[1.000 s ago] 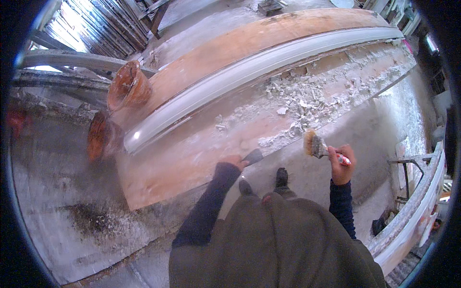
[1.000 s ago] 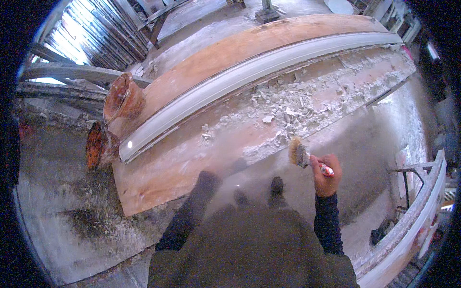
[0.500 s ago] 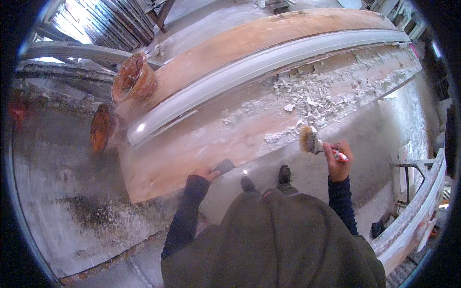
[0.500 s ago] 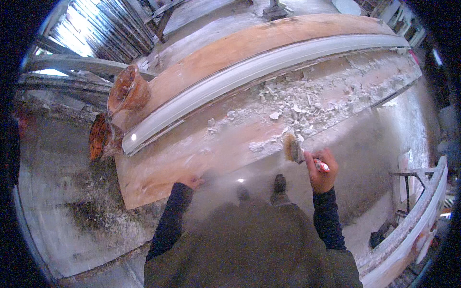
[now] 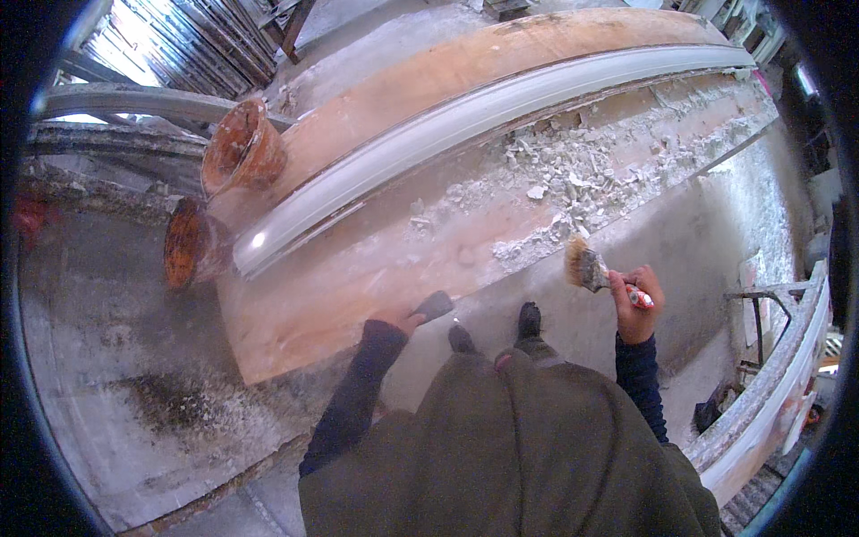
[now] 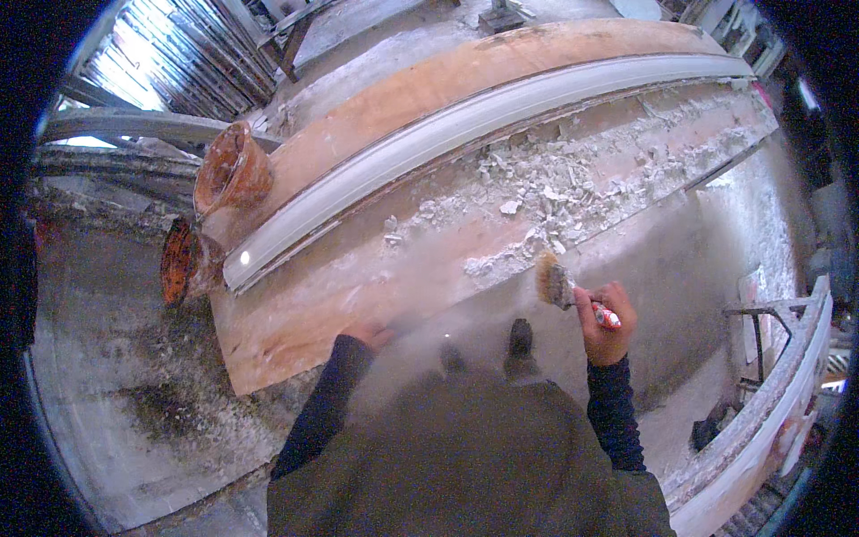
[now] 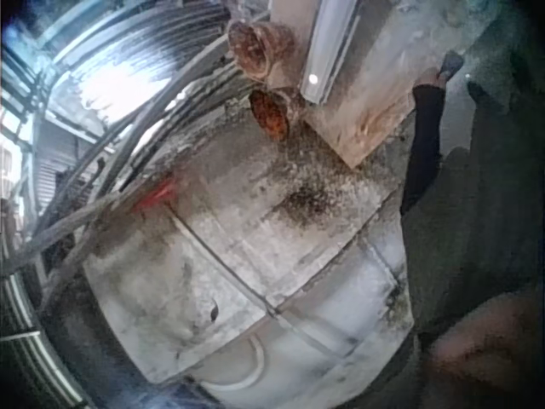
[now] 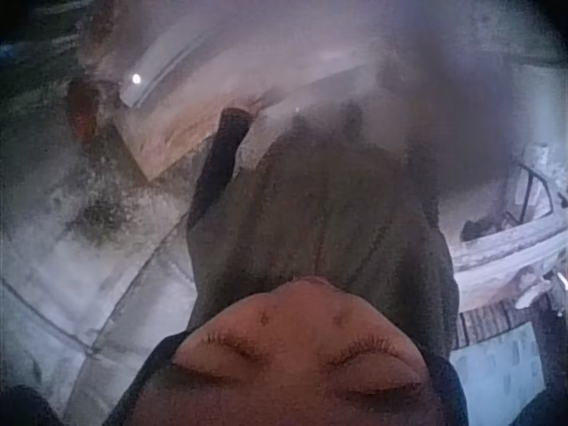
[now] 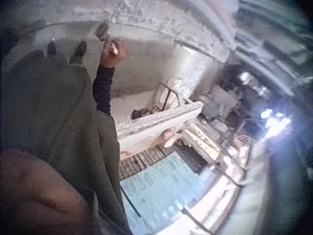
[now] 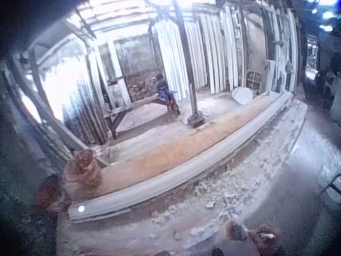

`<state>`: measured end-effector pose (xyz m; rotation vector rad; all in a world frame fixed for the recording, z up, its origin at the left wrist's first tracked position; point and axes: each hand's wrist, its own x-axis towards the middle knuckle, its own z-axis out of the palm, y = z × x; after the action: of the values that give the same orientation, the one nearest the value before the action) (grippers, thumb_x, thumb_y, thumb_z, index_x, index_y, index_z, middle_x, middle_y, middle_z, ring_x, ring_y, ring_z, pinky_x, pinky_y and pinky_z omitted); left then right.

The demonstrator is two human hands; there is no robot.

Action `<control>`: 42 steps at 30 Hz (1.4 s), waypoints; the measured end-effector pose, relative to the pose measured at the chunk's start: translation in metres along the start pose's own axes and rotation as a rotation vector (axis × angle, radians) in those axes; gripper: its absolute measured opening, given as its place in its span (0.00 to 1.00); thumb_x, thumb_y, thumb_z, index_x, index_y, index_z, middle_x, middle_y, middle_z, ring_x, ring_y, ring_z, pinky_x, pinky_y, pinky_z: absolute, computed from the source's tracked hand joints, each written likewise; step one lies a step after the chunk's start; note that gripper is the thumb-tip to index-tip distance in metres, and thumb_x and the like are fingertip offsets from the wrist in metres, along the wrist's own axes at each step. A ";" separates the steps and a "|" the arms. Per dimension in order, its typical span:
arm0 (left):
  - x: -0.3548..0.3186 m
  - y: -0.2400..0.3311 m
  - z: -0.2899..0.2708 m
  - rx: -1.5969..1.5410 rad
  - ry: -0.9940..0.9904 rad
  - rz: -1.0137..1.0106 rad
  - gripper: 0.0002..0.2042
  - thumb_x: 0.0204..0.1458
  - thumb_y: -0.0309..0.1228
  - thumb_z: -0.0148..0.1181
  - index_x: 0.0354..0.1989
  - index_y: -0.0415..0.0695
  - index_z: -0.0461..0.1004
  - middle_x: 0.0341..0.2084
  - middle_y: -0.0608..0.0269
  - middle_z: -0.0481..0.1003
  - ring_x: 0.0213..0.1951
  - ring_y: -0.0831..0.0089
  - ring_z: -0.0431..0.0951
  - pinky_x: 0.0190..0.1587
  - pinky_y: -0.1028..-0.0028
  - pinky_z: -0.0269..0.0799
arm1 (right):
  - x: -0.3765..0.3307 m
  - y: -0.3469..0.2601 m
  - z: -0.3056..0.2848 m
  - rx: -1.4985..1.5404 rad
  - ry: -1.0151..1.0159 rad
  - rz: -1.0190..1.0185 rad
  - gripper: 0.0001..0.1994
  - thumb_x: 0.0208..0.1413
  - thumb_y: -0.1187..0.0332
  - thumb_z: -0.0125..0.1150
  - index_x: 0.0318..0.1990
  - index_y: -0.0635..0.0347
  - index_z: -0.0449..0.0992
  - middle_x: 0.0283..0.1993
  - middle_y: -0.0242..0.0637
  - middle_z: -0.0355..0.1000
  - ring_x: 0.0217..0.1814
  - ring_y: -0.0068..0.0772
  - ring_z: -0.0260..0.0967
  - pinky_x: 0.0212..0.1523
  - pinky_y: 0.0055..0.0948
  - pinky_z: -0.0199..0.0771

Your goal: The person uses a brush and a scraper to remove debris and residue from a large flat surface in a workshop. They repeatedly scrape and sweep the material into a pile while standing over the work area.

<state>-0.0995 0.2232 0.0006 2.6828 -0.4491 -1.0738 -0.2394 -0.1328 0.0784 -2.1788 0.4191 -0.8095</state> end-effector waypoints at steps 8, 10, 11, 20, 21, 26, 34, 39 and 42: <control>0.001 0.010 -0.004 0.066 -0.014 0.025 0.22 0.47 0.49 0.47 0.32 0.39 0.73 0.31 0.47 0.73 0.37 0.53 0.72 0.41 0.60 0.65 | 0.004 -0.011 0.006 -0.043 -0.005 -0.060 0.07 0.42 0.76 0.62 0.20 0.63 0.68 0.19 0.38 0.63 0.20 0.34 0.60 0.22 0.28 0.59; 0.005 0.004 -0.002 0.086 0.003 0.057 0.22 0.47 0.48 0.47 0.32 0.39 0.74 0.31 0.46 0.73 0.37 0.53 0.72 0.41 0.60 0.65 | 0.005 -0.012 0.007 -0.047 -0.002 -0.042 0.07 0.41 0.76 0.62 0.20 0.62 0.69 0.18 0.38 0.63 0.20 0.34 0.60 0.22 0.28 0.59; 0.012 0.000 0.006 0.079 0.084 0.139 0.21 0.47 0.48 0.48 0.32 0.39 0.74 0.31 0.46 0.73 0.37 0.52 0.72 0.41 0.60 0.65 | 0.007 -0.013 0.008 -0.044 -0.009 -0.044 0.07 0.41 0.76 0.62 0.20 0.62 0.69 0.18 0.38 0.62 0.20 0.34 0.60 0.22 0.28 0.59; 0.010 0.050 -0.009 0.011 0.036 0.116 0.20 0.48 0.46 0.48 0.34 0.39 0.73 0.33 0.46 0.73 0.39 0.53 0.72 0.42 0.60 0.65 | 0.007 -0.008 0.013 -0.020 -0.032 -0.043 0.07 0.40 0.78 0.62 0.19 0.63 0.68 0.18 0.38 0.63 0.20 0.33 0.60 0.22 0.26 0.58; 0.011 0.045 -0.008 0.007 0.023 0.091 0.20 0.48 0.46 0.48 0.34 0.39 0.73 0.32 0.46 0.73 0.39 0.53 0.72 0.42 0.60 0.65 | 0.009 -0.007 0.012 -0.017 -0.024 -0.043 0.07 0.40 0.79 0.62 0.19 0.64 0.68 0.18 0.38 0.62 0.20 0.31 0.60 0.22 0.25 0.57; 0.034 0.067 0.008 -0.040 -0.002 0.020 0.20 0.48 0.45 0.47 0.35 0.39 0.73 0.32 0.45 0.72 0.39 0.52 0.72 0.42 0.60 0.65 | 0.008 -0.002 0.003 -0.045 -0.034 -0.047 0.08 0.40 0.76 0.63 0.19 0.62 0.68 0.19 0.38 0.63 0.20 0.34 0.60 0.21 0.28 0.58; 0.014 0.044 -0.004 0.008 0.022 0.034 0.21 0.49 0.46 0.46 0.36 0.39 0.73 0.32 0.44 0.72 0.38 0.53 0.72 0.42 0.60 0.64 | 0.013 0.002 -0.005 -0.069 -0.033 -0.038 0.09 0.40 0.74 0.63 0.19 0.61 0.68 0.18 0.38 0.62 0.19 0.35 0.61 0.20 0.29 0.58; 0.020 0.085 -0.007 0.033 0.118 0.087 0.19 0.49 0.44 0.47 0.36 0.40 0.73 0.32 0.44 0.72 0.38 0.54 0.72 0.41 0.61 0.65 | 0.013 0.008 -0.010 -0.030 -0.028 -0.008 0.08 0.41 0.75 0.63 0.19 0.62 0.68 0.19 0.38 0.62 0.19 0.34 0.61 0.20 0.28 0.59; 0.037 0.119 -0.014 -0.045 0.176 0.150 0.19 0.48 0.44 0.48 0.35 0.39 0.73 0.32 0.45 0.72 0.39 0.54 0.72 0.41 0.61 0.65 | 0.014 0.012 -0.011 -0.014 -0.018 0.003 0.08 0.41 0.75 0.63 0.19 0.62 0.68 0.19 0.38 0.62 0.19 0.33 0.61 0.19 0.27 0.58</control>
<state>-0.0885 0.1005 0.0239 2.6269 -0.5744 -0.7897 -0.2369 -0.1537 0.0812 -2.1957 0.4205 -0.7874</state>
